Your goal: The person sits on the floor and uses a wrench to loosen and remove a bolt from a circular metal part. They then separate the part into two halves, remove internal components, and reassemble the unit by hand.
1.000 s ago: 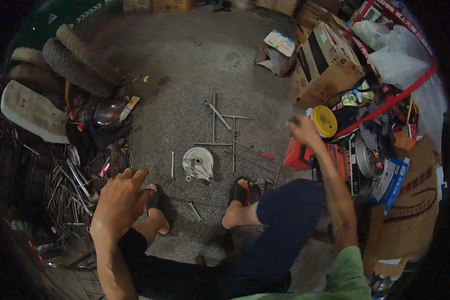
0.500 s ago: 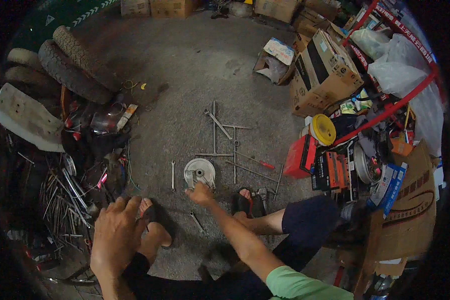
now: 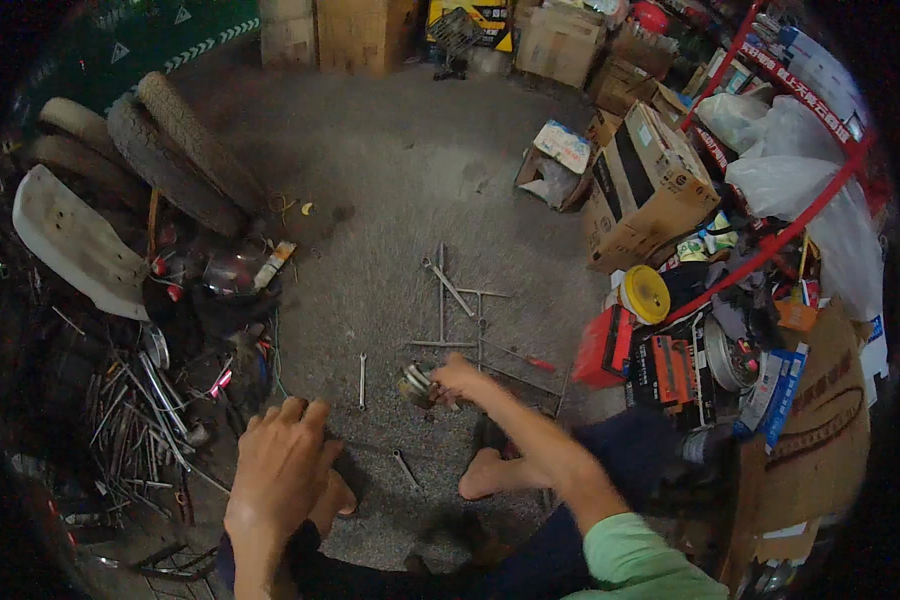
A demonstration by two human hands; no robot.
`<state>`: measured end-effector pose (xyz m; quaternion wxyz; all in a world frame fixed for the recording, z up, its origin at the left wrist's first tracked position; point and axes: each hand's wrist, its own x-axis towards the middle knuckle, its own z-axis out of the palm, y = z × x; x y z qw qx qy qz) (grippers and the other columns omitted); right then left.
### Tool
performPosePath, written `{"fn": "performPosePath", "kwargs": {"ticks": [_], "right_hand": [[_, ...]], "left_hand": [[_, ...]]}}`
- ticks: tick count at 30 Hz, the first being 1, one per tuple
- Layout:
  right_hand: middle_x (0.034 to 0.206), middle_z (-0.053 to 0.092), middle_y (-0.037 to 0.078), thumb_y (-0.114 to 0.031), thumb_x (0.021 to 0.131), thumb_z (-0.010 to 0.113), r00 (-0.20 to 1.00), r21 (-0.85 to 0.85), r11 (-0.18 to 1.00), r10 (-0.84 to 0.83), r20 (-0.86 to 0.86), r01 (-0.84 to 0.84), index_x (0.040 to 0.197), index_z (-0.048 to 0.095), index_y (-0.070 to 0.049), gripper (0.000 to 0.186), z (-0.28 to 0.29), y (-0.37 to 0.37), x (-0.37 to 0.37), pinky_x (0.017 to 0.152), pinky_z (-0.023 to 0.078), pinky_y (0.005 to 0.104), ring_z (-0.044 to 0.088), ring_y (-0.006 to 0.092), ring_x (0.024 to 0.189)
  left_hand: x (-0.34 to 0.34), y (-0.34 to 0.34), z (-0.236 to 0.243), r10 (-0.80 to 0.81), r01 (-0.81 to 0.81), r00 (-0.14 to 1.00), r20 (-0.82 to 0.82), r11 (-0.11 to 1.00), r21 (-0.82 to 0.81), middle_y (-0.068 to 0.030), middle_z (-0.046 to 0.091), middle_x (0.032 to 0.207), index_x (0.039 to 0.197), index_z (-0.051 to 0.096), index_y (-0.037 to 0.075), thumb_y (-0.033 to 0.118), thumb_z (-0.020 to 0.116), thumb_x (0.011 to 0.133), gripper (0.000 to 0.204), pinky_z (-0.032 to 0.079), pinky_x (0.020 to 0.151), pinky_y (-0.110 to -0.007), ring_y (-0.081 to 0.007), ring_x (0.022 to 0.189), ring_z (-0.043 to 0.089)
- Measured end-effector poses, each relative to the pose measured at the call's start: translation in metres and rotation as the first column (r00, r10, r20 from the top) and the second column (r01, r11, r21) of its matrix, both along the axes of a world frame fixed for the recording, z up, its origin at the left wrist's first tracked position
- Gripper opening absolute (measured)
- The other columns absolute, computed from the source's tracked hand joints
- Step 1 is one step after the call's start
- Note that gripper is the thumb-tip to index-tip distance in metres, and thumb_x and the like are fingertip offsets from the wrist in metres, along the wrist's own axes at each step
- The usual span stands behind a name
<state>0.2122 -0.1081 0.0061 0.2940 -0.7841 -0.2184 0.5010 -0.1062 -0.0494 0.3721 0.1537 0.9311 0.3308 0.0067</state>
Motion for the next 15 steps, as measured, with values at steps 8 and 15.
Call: {"fn": "performPosePath", "kwargs": {"ticks": [8,15], "right_hand": [[0.072,0.065,0.014,-0.016,0.088,0.06,0.891,0.26,0.945,-0.064,-0.449,0.198,0.093,0.063,0.009,0.026,0.304,-0.085,-0.015,0.044,0.046,0.0321,0.06,0.0198,0.053],[0.093,0.066,0.016,-0.015,0.089,0.057,0.77,0.493,0.815,0.094,-0.631,0.304,0.108,0.058,0.006,0.028,0.427,-0.157,-0.02,0.053,0.05,0.0283,0.064,0.0191,0.063]], "left_hand": [[0.033,-0.007,0.006,-0.007,-0.007,0.989,-0.149,0.996,-0.089,-0.0192,0.062,0.102,0.104,0.06,0.002,0.035,0.066,0.084,0.039,0.05,0.08,-0.047,-0.0367,0.095,0.062],[0.074,-0.042,-0.02,0.099,0.376,0.902,0.42,0.296,-0.878,-0.0168,0.06,0.119,0.125,0.048,-0.006,0.049,0.065,0.086,0.069,0.046,0.094,-0.046,-0.0318,0.111,0.058]]}}
